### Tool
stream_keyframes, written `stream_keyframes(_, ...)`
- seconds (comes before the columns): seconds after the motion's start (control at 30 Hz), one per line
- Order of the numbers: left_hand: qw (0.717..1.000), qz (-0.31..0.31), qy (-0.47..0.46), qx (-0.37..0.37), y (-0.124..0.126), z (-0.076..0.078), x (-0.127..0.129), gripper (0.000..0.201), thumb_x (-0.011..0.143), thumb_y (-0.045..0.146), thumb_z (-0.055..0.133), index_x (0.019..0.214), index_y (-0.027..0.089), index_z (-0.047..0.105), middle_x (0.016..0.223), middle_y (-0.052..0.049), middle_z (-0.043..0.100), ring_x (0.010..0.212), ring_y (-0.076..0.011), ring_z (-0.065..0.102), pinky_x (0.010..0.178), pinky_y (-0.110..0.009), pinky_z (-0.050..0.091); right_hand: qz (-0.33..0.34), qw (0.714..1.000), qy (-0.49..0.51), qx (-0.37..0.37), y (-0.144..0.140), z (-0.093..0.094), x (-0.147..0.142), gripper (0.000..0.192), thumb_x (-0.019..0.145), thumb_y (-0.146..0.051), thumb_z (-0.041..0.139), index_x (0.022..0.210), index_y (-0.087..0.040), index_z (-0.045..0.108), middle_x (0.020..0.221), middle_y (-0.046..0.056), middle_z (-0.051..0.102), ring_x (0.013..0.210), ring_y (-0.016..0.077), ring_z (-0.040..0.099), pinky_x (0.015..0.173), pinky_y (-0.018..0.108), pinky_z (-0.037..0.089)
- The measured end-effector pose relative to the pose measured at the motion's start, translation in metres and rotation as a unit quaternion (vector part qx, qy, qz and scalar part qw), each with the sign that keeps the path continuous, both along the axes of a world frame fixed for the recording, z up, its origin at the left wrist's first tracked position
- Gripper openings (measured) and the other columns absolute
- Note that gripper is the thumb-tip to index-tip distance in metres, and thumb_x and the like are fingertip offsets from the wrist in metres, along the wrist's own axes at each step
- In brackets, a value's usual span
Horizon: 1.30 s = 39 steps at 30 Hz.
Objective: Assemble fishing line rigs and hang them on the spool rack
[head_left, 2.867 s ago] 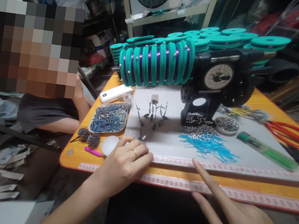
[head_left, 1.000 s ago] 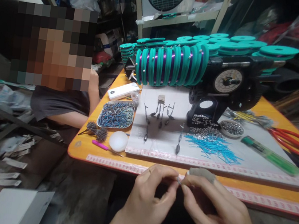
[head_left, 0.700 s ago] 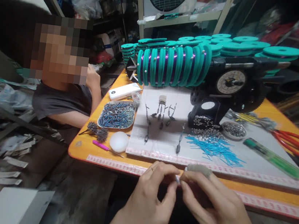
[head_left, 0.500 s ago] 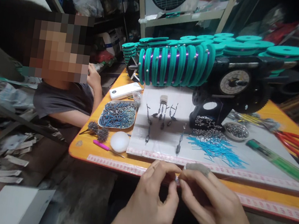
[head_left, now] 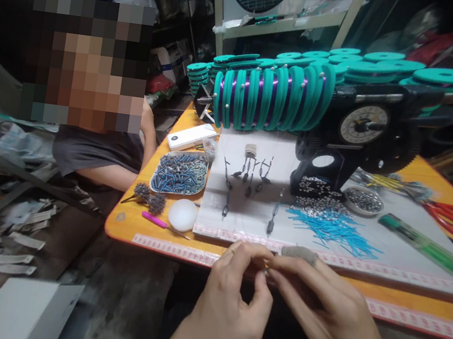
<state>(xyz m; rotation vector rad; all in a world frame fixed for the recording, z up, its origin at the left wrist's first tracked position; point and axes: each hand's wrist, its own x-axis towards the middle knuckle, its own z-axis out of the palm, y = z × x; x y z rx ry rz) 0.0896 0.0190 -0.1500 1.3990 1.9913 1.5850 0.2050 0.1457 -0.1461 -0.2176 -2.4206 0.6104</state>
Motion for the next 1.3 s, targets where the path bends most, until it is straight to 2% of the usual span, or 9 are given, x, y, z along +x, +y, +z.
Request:
stream_keyframes(0.2, 0.997, -0.004, -0.083, 0.002, -0.005, 0.000, 0.000, 0.036, 0.088, 0.004, 0.051, 0.114, 0.028, 0.052, 0.098, 0.002, 0.062, 0.091, -0.0129, 0.064, 0.085, -0.027, 0.052, 0.006, 0.999, 0.026, 0.042, 0.002, 0.008, -0.004, 0.019, 0.096, -0.022, 0.055, 0.113, -0.026, 0.061, 0.084, -0.005, 0.066, 0.070, -0.0018, 0.063, 0.065, 0.005, 0.047)
stream_keyframes(0.37, 0.994, 0.002, -0.110, 0.012, -0.008, 0.002, 0.000, 0.035, 0.091, 0.005, 0.051, 0.116, 0.030, 0.052, 0.100, 0.003, 0.062, 0.092, -0.0108, 0.064, 0.086, -0.024, 0.053, 0.009, 0.996, 0.058, 0.071, -0.001, 0.011, -0.006, 0.019, 0.097, -0.018, 0.051, 0.113, -0.024, 0.062, 0.094, -0.005, 0.070, 0.082, -0.0029, 0.067, 0.078, 0.002, 0.048)
stream_keyframes(0.53, 0.993, 0.022, -0.117, -0.015, -0.014, 0.003, -0.002, 0.033, 0.093, 0.007, 0.053, 0.117, 0.030, 0.052, 0.103, 0.002, 0.064, 0.095, -0.0111, 0.065, 0.089, -0.024, 0.052, 0.023, 0.998, 0.034, 0.056, -0.003, 0.011, -0.009, 0.017, 0.097, -0.021, 0.052, 0.109, -0.025, 0.064, 0.084, -0.005, 0.066, 0.074, -0.0028, 0.064, 0.068, 0.004, 0.046)
stream_keyframes(0.67, 0.984, 0.007, -0.179, -0.010, -0.016, 0.005, -0.006, 0.023, 0.096, 0.014, 0.057, 0.115, 0.026, 0.059, 0.103, 0.000, 0.068, 0.096, -0.0118, 0.067, 0.088, -0.023, 0.054, 0.012, 0.996, 0.038, 0.075, -0.003, 0.012, -0.010, 0.016, 0.099, -0.023, 0.050, 0.109, -0.025, 0.063, 0.088, -0.005, 0.066, 0.076, -0.0026, 0.064, 0.070, 0.006, 0.046)
stream_keyframes(0.8, 0.973, -0.014, -0.229, 0.010, -0.012, 0.004, -0.008, 0.023, 0.088, 0.016, 0.070, 0.111, 0.023, 0.071, 0.104, -0.002, 0.072, 0.095, -0.0143, 0.069, 0.084, -0.022, 0.055, 0.001, 0.994, 0.044, 0.098, -0.002, 0.012, -0.004, 0.017, 0.101, -0.025, 0.047, 0.110, -0.024, 0.061, 0.092, -0.005, 0.068, 0.079, -0.0026, 0.065, 0.073, 0.006, 0.047)
stream_keyframes(0.93, 0.978, 0.000, -0.205, 0.046, -0.006, 0.004, -0.007, 0.013, 0.087, 0.015, 0.073, 0.099, 0.020, 0.077, 0.095, -0.003, 0.075, 0.088, -0.0147, 0.071, 0.079, -0.021, 0.056, -0.003, 0.996, 0.008, 0.092, -0.001, 0.009, 0.004, 0.017, 0.098, -0.026, 0.051, 0.113, -0.023, 0.059, 0.092, -0.002, 0.067, 0.080, 0.0001, 0.065, 0.072, 0.008, 0.049)
stream_keyframes(1.03, 0.987, 0.005, -0.142, 0.070, -0.004, 0.004, -0.008, 0.008, 0.087, 0.011, 0.071, 0.090, 0.017, 0.077, 0.086, -0.004, 0.075, 0.081, -0.0139, 0.070, 0.075, -0.021, 0.055, -0.015, 0.996, 0.012, 0.082, -0.001, 0.008, 0.006, 0.016, 0.098, -0.025, 0.052, 0.112, -0.022, 0.059, 0.088, -0.002, 0.067, 0.076, 0.0007, 0.065, 0.069, 0.008, 0.049)
stream_keyframes(1.13, 0.993, 0.006, -0.083, 0.078, -0.005, 0.003, -0.009, 0.008, 0.088, 0.009, 0.070, 0.088, 0.015, 0.074, 0.084, -0.004, 0.075, 0.080, -0.0136, 0.070, 0.074, -0.020, 0.054, -0.017, 0.997, 0.017, 0.080, -0.001, 0.009, 0.005, 0.015, 0.099, -0.024, 0.050, 0.111, -0.023, 0.058, 0.088, -0.002, 0.067, 0.076, 0.0015, 0.067, 0.070, 0.008, 0.050)
stream_keyframes(1.3, 0.996, 0.010, -0.039, 0.085, -0.006, 0.000, -0.008, 0.006, 0.088, 0.009, 0.070, 0.086, 0.014, 0.072, 0.080, -0.004, 0.074, 0.076, -0.0133, 0.069, 0.072, -0.021, 0.053, -0.012, 0.998, 0.016, 0.066, -0.002, 0.010, 0.005, 0.016, 0.099, -0.023, 0.050, 0.112, -0.024, 0.058, 0.090, -0.003, 0.068, 0.079, 0.0008, 0.068, 0.072, 0.007, 0.050)
